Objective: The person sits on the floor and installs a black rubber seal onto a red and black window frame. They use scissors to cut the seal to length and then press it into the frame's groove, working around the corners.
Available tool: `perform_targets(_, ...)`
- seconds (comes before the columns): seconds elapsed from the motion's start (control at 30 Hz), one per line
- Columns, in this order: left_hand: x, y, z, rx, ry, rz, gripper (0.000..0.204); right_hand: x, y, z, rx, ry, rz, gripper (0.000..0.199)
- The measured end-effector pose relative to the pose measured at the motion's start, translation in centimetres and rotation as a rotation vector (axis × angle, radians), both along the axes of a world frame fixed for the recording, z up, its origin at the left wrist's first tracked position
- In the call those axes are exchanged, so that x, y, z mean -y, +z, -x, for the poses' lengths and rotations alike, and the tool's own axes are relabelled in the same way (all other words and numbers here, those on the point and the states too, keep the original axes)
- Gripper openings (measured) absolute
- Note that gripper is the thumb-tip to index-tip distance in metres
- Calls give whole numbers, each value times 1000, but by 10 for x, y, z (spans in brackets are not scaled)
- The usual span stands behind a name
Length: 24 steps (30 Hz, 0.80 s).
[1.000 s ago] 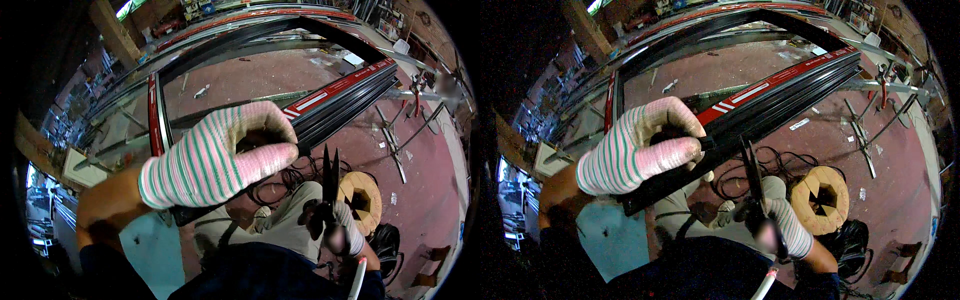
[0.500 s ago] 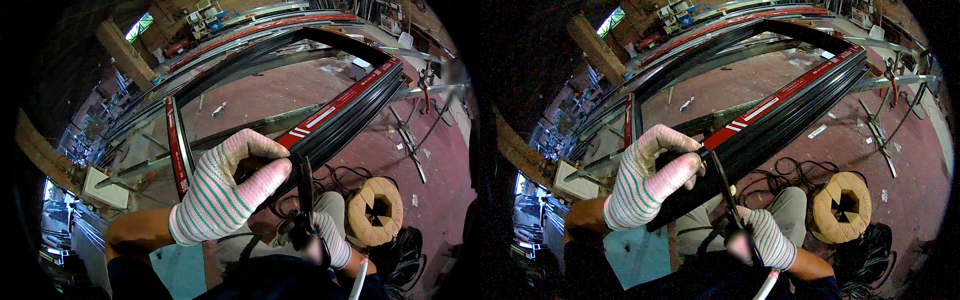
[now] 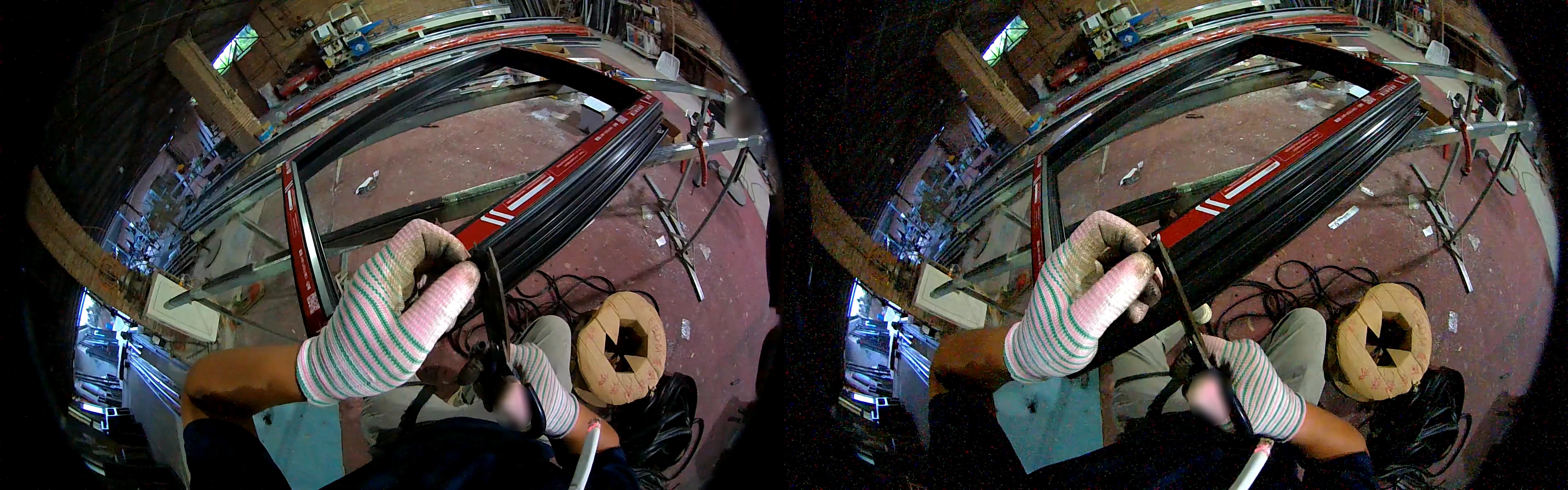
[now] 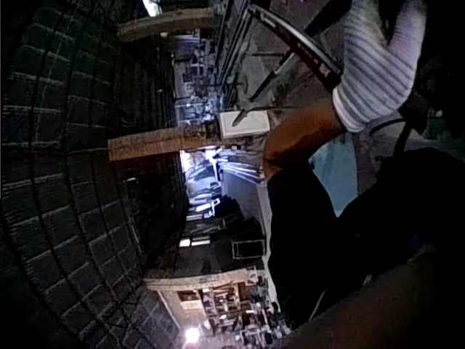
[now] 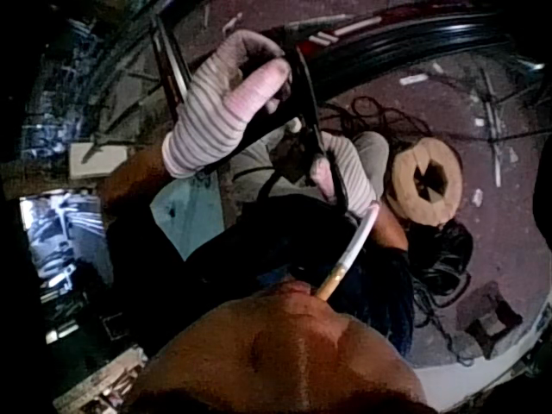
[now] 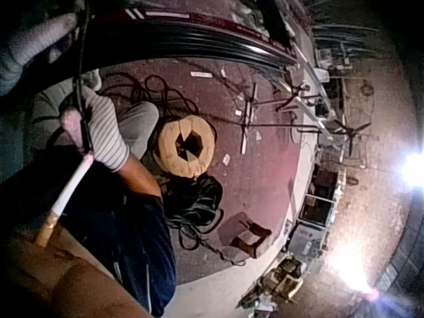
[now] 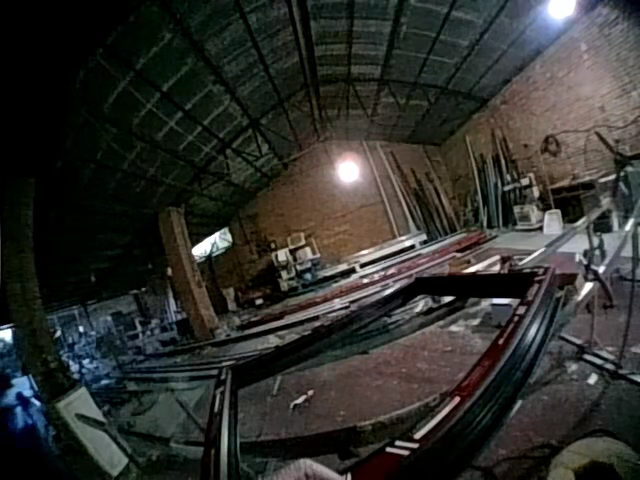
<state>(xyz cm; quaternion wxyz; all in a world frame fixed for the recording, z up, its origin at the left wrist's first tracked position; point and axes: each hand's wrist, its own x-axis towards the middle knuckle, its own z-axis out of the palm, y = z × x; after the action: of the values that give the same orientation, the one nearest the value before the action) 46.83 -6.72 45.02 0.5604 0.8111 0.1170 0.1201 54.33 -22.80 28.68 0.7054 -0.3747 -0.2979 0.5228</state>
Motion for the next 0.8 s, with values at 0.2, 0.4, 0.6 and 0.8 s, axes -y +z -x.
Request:
perform_targets(0.2, -8, 11, 0, -60, -106, -263, 13, 5, 2, -6, 43, 35, 33, 29)
perform_targets(0.4, -7, 16, 1, -70, -115, -260, 14, 6, 22, 0, 305, -60, 28, 50)
perform_targets(0.6, -5, 8, 5, -47, -76, -113, 15, 7, 25, 0, 300, -27, 34, 51)
perform_targets(0.8, -8, 8, 7, -40, -99, -172, 15, 9, 29, -9, 578, -59, 52, 54)
